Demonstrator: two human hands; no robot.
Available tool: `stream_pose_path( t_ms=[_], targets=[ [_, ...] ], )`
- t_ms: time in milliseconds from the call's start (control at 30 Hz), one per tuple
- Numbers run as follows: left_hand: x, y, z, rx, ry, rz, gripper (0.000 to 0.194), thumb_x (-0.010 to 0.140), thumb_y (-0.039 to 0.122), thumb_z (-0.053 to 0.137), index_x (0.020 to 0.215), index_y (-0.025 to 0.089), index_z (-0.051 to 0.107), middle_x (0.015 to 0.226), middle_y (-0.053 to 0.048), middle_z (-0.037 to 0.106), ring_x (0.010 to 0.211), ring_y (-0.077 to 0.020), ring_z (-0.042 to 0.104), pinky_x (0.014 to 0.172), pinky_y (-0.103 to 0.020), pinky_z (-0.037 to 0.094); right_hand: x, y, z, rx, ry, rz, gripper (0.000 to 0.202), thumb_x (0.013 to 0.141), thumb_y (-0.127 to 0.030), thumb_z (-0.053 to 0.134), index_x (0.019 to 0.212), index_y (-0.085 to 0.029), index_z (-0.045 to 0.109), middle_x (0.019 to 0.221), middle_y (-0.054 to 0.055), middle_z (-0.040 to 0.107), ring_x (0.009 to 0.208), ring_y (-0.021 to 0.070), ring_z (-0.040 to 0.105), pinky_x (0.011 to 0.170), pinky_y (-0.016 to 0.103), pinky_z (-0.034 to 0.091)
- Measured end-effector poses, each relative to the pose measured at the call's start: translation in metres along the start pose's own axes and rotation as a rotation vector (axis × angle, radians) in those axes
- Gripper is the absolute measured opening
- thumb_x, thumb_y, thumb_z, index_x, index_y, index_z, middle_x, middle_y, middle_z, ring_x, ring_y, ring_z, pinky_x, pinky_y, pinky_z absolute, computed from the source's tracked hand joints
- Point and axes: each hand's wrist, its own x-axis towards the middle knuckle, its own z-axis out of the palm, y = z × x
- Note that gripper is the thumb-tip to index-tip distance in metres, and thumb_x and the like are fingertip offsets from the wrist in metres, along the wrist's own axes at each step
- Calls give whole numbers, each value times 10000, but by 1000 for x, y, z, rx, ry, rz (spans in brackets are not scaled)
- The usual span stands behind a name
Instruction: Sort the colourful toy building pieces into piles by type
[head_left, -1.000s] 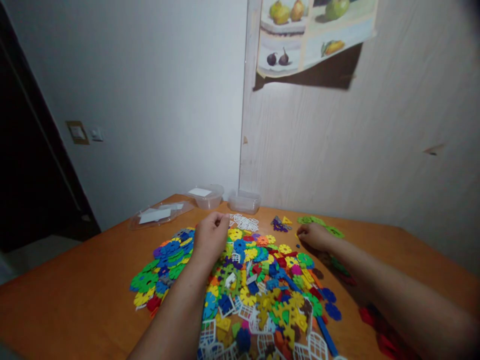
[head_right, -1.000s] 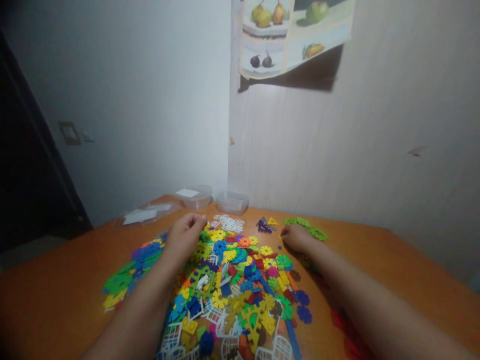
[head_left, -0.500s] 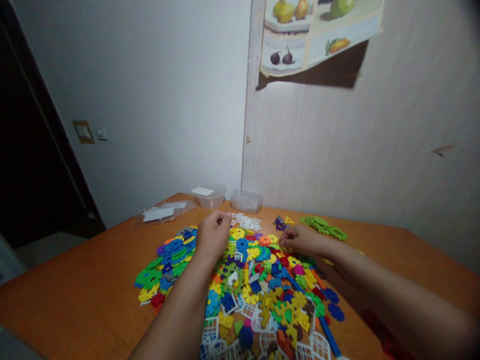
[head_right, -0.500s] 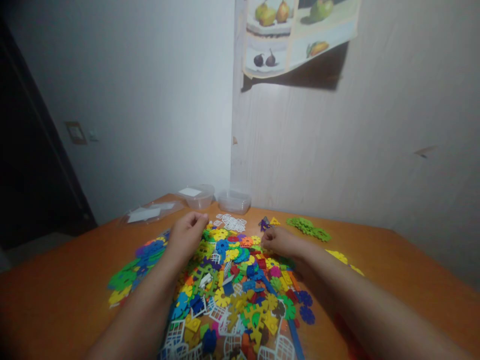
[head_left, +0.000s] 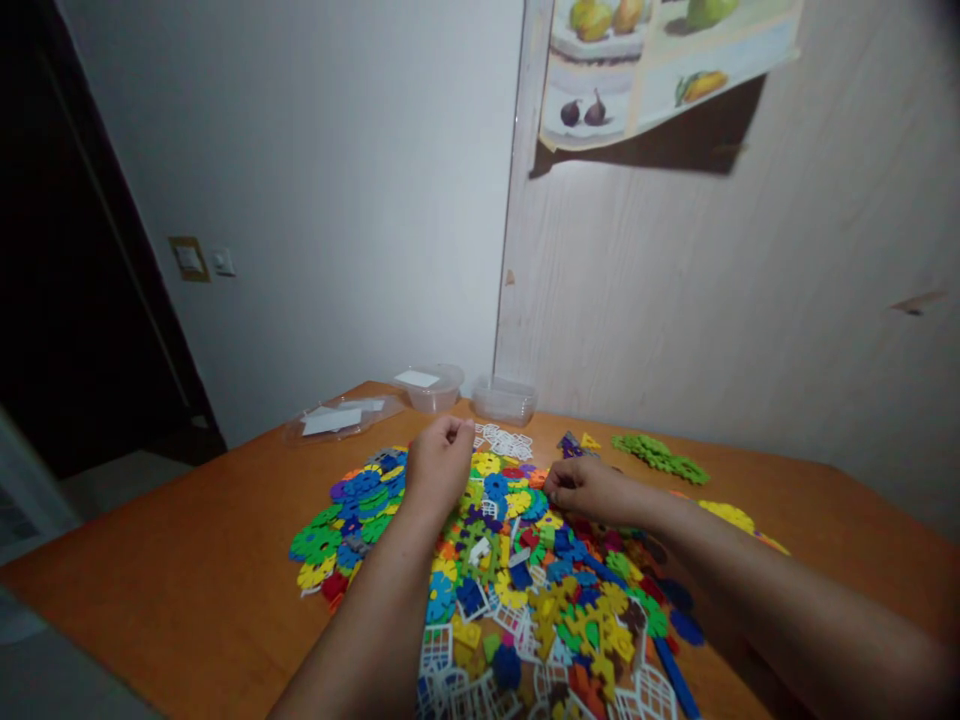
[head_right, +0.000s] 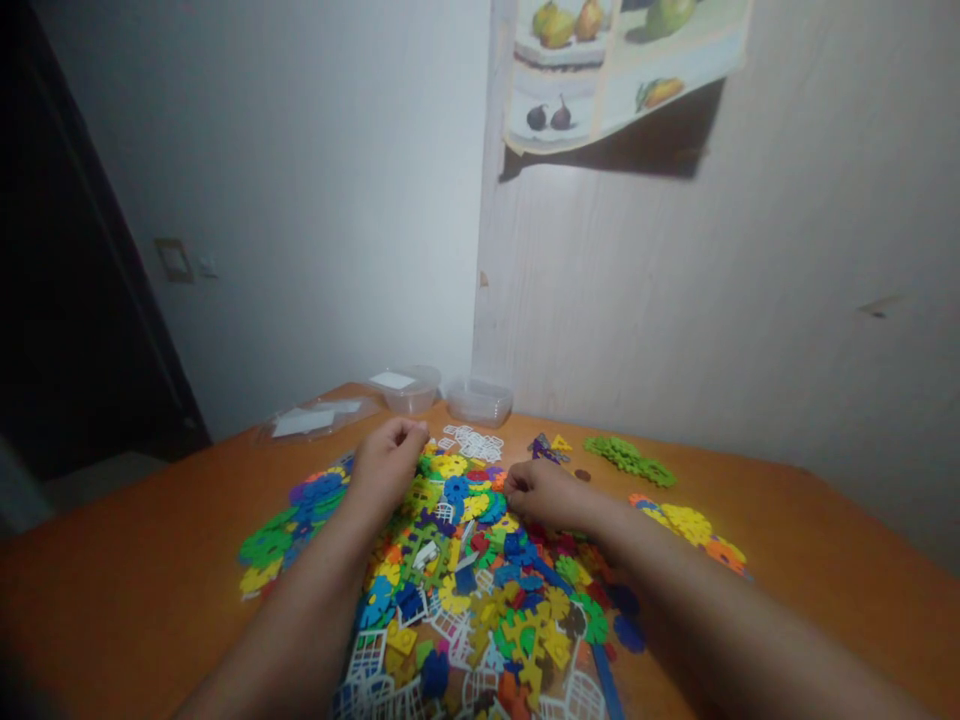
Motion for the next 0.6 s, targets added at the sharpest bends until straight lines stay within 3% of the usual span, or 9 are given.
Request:
stream_pose_path(
  t_ms=[267,400,600],
  targets=[
    [13,-6,-5,-380,165,-233,281,767,450,639,756,169,632,715,-12,655,644,-135,572,616,-241,427,5,-39,9,119,9,-111,98,820,-236,554,735,-196,583,654,-38,534,609,109,452,539,224,315],
    [14,-5,-9,-520,192,-322,332,724,471,681,802,153,622,809,-59,703,685,-139,630,610,-234,451,3,-69,18,135,-73,-179,87,817,-255,617,850,-191,666,748,-16,619,664,120,522,588,228,376],
    [13,-3,-11,-537,187,-374,331,710,462,680,797,146,627,793,-68,710,674,-136,641,579,-221,436,2,-87,30,-10,-143,-214,621,705,-525,803,1227,-233,640,1017,38,681,799,174,592,648,261,425]
  ],
)
